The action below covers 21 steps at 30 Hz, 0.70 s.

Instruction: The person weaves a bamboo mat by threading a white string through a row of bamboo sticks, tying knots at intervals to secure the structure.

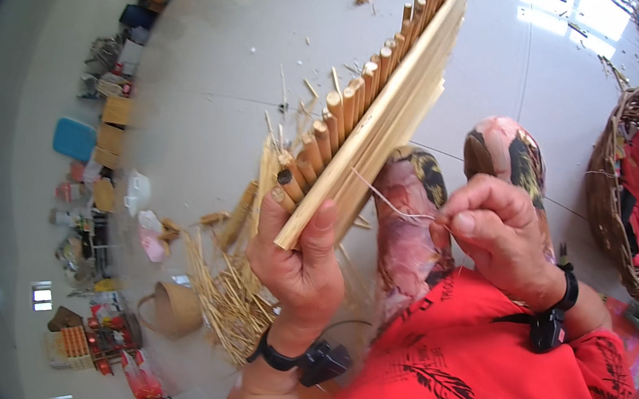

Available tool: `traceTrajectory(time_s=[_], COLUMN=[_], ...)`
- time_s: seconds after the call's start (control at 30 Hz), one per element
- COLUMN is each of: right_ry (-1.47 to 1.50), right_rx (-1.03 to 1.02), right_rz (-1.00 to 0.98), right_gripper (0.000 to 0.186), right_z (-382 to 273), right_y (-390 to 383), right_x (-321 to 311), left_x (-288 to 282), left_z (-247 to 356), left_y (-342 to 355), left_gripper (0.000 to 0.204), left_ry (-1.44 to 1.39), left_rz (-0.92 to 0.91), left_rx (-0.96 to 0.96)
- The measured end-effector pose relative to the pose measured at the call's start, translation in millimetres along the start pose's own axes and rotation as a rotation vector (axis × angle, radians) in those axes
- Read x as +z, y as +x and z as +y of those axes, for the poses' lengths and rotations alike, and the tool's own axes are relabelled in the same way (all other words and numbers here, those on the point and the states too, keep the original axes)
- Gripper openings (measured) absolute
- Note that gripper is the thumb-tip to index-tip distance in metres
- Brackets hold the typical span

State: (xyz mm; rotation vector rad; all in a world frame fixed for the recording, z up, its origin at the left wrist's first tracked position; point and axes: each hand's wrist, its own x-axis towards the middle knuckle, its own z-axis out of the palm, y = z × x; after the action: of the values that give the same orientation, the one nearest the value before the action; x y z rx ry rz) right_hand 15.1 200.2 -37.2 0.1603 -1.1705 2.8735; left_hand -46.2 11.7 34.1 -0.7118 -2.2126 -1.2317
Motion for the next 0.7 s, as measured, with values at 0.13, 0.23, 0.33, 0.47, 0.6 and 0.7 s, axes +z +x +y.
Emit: traceTrajectory(time_s=[0.13,0.23,0.33,0.47,0.6,0.7], right_ry=[-0.142,-0.174,-0.189,-0.261,-0.249,-0.254], right_rx=[0.019,0.084,0.004,-0.075,-0.081,-0.057], right_rz=[-0.053,-0.082,-0.082,-0.066,-0.061,-0.074], right_gripper=[0.015,0.017,0.017,0.021,0.023,0.024], right_z=[-6.0,0.4,18.0,23.6,26.2,26.9], right_y=[34.9,49.6,60.3,65.7,68.6,69.7], right_x=[25.2,36.0,42.0,41.8,41.1,39.3], left_x=[-3.9,-7.4,-10.1,-5.8,-5.7,-7.3], left_z=[-7.4,-15.4,-18.1,-15.8,-16.5,-19.0], left_y=[3.0,5.7,6.1,11.0,9.1,8.6], left_gripper=[0.03,0.029,0.029,0.029,0.03,0.032], left_ry=[-0.065,-0.102,-0.102,-0.111,-0.155,-0.144], left_rz=[0.032,0.048,0.046,0.046,0.071,0.047], left_rx=[-0.155,-0.207,-0.214,-0.223,-0.265,-0.261])
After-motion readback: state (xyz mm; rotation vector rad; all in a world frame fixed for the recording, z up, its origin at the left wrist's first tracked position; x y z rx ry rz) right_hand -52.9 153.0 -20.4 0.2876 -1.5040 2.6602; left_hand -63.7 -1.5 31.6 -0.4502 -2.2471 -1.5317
